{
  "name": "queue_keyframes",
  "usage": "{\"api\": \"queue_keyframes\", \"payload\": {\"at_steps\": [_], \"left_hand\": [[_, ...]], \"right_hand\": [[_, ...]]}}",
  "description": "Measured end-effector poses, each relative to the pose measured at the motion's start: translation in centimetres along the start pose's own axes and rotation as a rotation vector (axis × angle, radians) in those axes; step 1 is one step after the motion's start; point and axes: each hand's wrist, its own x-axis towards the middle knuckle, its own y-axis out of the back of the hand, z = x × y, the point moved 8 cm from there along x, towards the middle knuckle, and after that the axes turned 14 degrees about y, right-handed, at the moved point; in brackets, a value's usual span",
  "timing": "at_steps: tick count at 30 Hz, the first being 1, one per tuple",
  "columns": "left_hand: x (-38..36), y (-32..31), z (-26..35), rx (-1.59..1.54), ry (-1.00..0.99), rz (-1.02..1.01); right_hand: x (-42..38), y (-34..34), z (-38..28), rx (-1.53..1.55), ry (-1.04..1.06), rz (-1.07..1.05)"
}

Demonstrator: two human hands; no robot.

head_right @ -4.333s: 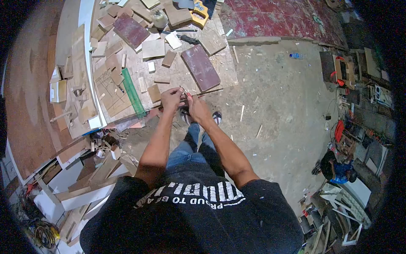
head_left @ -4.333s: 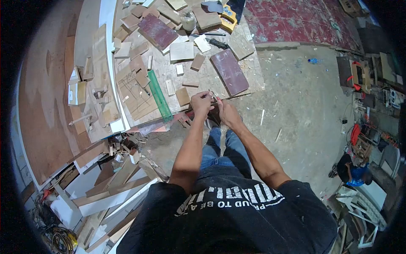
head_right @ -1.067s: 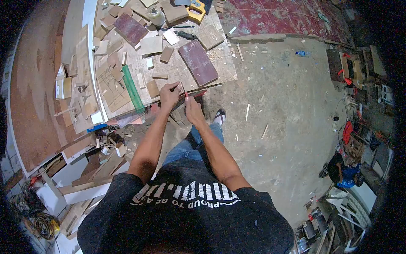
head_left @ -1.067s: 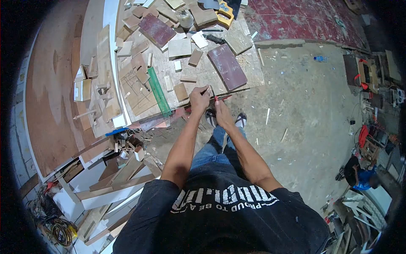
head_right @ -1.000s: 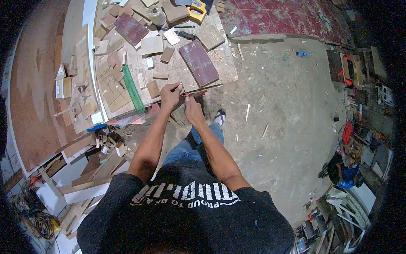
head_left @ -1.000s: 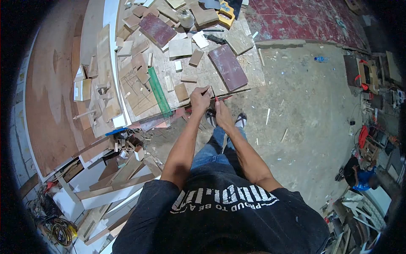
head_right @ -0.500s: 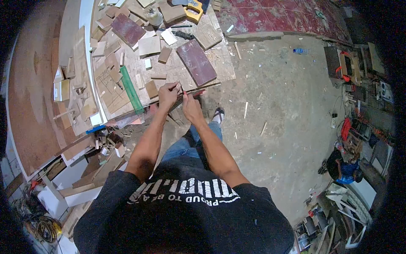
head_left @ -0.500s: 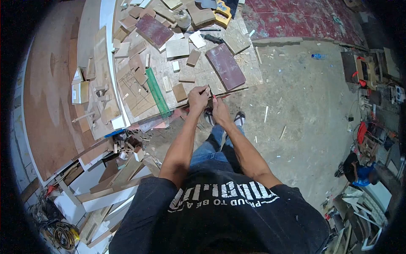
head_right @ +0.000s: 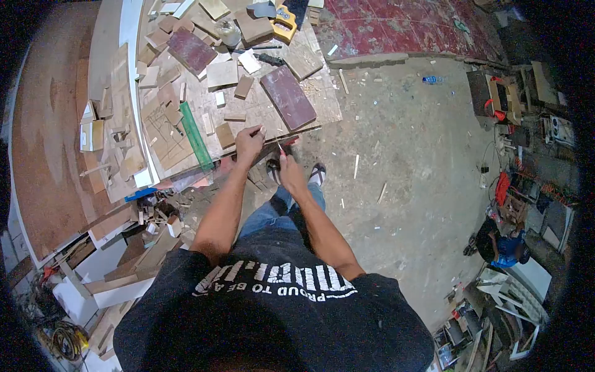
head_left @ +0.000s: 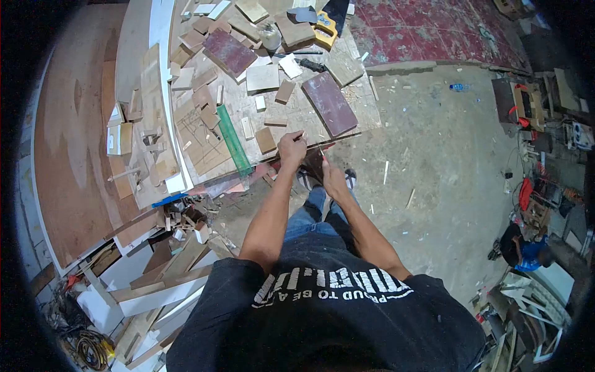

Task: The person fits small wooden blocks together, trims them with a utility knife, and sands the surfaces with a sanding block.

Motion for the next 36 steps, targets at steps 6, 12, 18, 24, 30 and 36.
{"api": "queue_keyframes", "payload": {"at_steps": [6,12,18,24,30,36], "left_hand": [[-2.9,0.5,3.8,0.209,-0.244,0.162],[-4.0,2.5,4.0,-0.524,0.102,-0.395],[-8.5,7.2,8.4,-0.678,0.027,-0.501],[-13.4,9.8,11.4,-0.865,-0.013,-0.726],[-17.2,11.3,14.3,-1.116,-0.081,-0.848],[-19.0,10.9,14.9,-1.083,-0.063,-0.841]], "right_hand": [[-2.0,2.3,0.4,0.035,-0.009,0.081],[-1.9,6.1,-3.8,0.521,-0.215,0.034],[0.4,8.0,-8.3,0.602,0.029,0.092],[1.2,10.0,-16.0,0.779,0.247,0.113],[-0.3,12.6,-21.5,0.705,0.353,0.051],[-1.1,13.9,-22.5,0.602,0.480,0.087]]}}
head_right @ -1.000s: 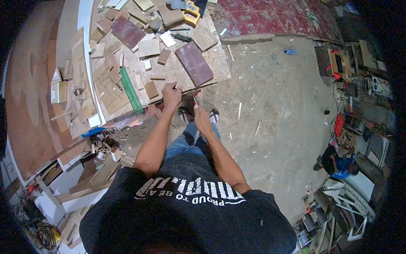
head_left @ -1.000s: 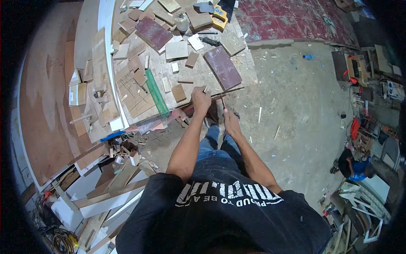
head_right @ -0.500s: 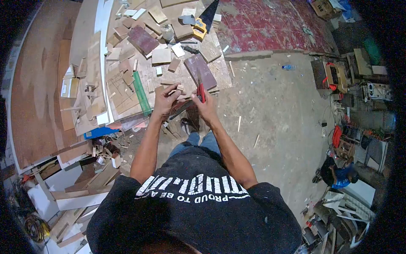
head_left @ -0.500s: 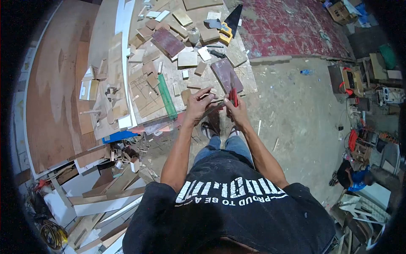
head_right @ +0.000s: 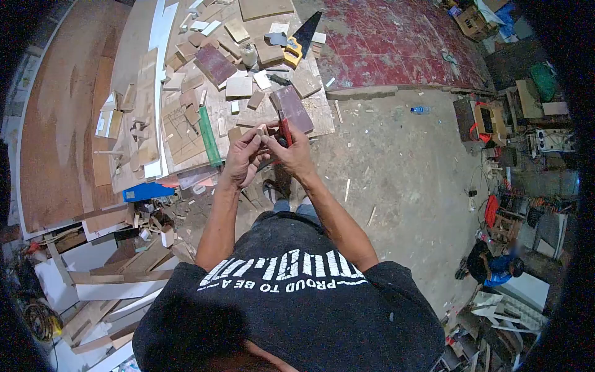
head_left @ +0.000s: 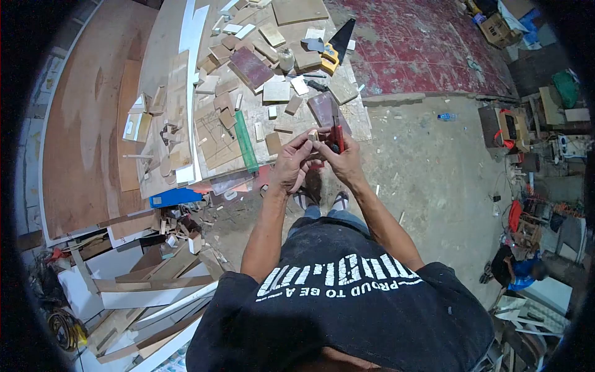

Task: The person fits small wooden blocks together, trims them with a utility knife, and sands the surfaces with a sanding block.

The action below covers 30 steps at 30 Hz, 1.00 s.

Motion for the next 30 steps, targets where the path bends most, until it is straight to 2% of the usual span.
{"api": "queue_keyframes", "payload": {"at_steps": [2,4,7,14,17,20,23,25,26,28,30], "left_hand": [[0.3,0.5,-1.0,-0.005,0.015,0.009],[0.5,0.3,-1.6,-0.023,0.016,-0.015],[0.7,-0.4,-2.0,0.050,0.001,-0.032],[1.1,-2.4,-2.5,0.044,0.041,-0.104],[1.4,-3.1,-2.5,0.031,0.000,-0.089],[1.8,-2.6,-2.8,-0.026,-0.025,-0.062],[3.4,1.0,-3.8,0.084,-0.041,0.055],[5.6,5.9,-5.6,0.282,-0.010,0.281],[6.6,7.6,-5.6,0.447,-0.041,0.436],[8.7,11.3,-7.7,0.470,0.029,0.490],[10.9,15.0,-9.7,0.499,0.100,0.537]], "right_hand": [[-0.3,0.4,-0.3,-0.010,0.042,0.003],[-0.7,0.7,-1.6,0.072,-0.028,0.054],[-1.1,1.3,-1.2,0.141,-0.023,0.079],[-1.9,3.0,-0.7,0.129,-0.014,0.109],[-2.3,3.5,0.0,0.126,-0.033,0.128],[-2.3,4.1,0.9,0.028,0.049,0.119],[-2.9,4.2,4.9,-0.037,-0.089,0.052],[-3.5,4.6,6.5,-0.239,-0.050,0.069],[-4.2,4.5,8.6,-0.232,-0.064,0.064],[-6.4,4.5,14.7,-0.276,-0.306,0.039],[-7.3,4.1,18.0,-0.312,-0.303,-0.004]]}}
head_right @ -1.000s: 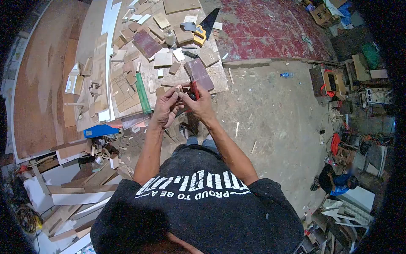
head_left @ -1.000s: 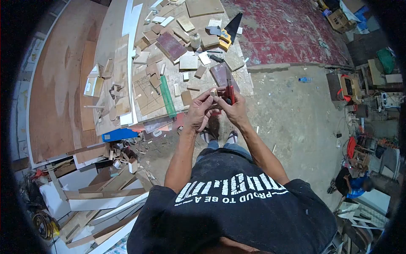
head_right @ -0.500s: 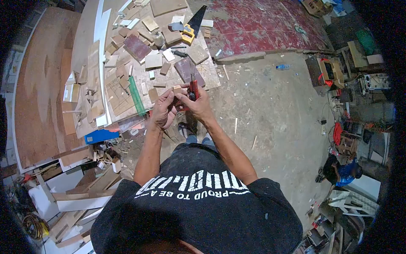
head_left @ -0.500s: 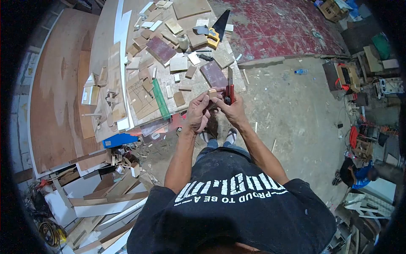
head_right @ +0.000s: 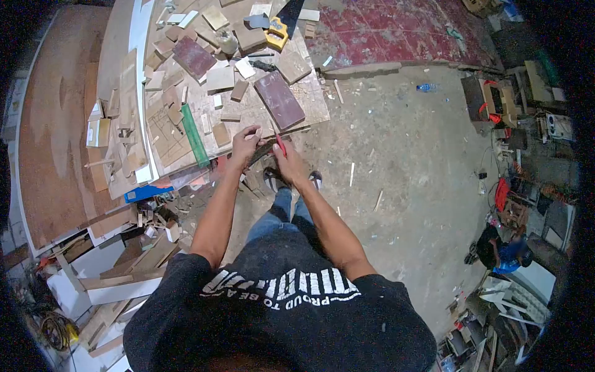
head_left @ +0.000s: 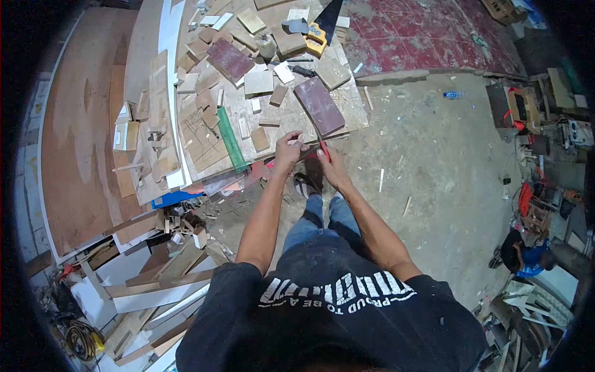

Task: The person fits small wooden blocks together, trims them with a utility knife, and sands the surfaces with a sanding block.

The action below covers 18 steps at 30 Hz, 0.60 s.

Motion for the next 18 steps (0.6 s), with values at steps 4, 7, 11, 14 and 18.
{"api": "queue_keyframes", "payload": {"at_steps": [4,7,11,14,18], "left_hand": [[3.4,0.8,-2.7,0.032,0.045,0.051],[3.3,0.7,-1.9,0.132,0.041,0.113],[2.9,1.4,-2.2,0.172,0.076,0.205],[3.2,1.9,-2.6,0.100,0.073,0.227],[4.5,2.3,-4.1,0.072,0.094,0.199]], "right_hand": [[-0.3,-2.5,4.1,-0.003,-0.052,-0.007],[0.1,-3.6,5.3,-0.014,-0.093,-0.009],[0.4,-4.6,4.5,-0.008,-0.122,-0.012],[0.2,-4.9,4.5,0.014,-0.092,0.004],[-0.3,-5.4,4.9,0.001,-0.067,0.015]]}}
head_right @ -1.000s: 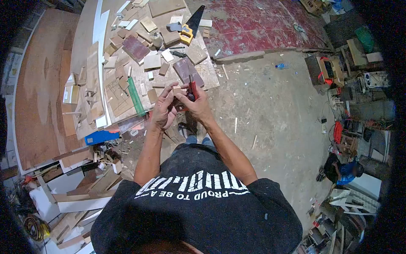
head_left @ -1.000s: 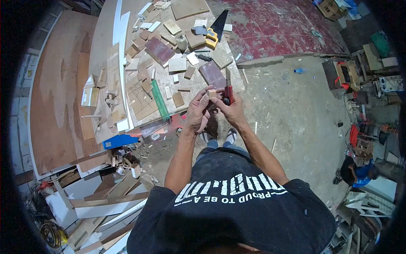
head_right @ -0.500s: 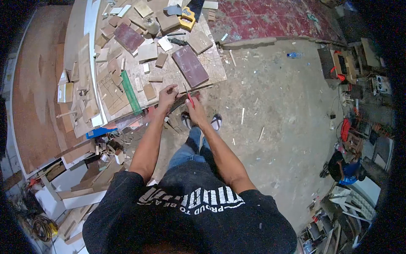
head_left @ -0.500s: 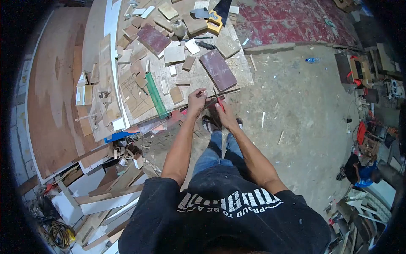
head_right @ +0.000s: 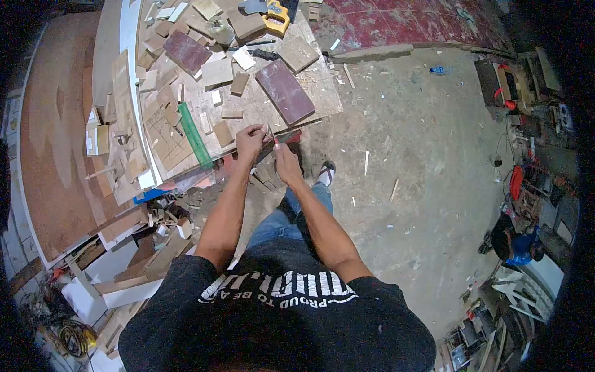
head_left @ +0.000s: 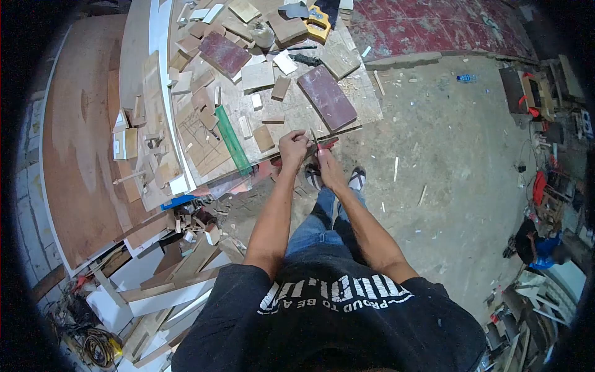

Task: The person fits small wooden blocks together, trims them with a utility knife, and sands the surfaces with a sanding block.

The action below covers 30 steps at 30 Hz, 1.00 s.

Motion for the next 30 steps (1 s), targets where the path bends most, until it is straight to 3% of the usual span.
{"api": "queue_keyframes", "payload": {"at_steps": [7,12,15,22,30], "left_hand": [[-1.0,-0.3,0.5,-0.059,0.025,-0.001],[-2.2,0.3,1.9,0.168,-0.073,0.175],[-3.2,0.2,2.4,0.124,-0.005,0.194],[-2.3,0.0,1.2,-0.022,0.032,0.117],[-2.5,-0.2,1.8,-0.035,0.066,0.062]], "right_hand": [[-0.6,0.1,-0.6,-0.024,0.021,0.021],[-0.5,0.3,-1.0,-0.056,0.015,0.021],[-0.4,0.5,-1.2,-0.050,-0.012,0.007],[-0.8,0.9,-1.3,-0.078,-0.101,-0.003],[-0.3,1.1,-2.4,-0.138,-0.006,0.007]]}}
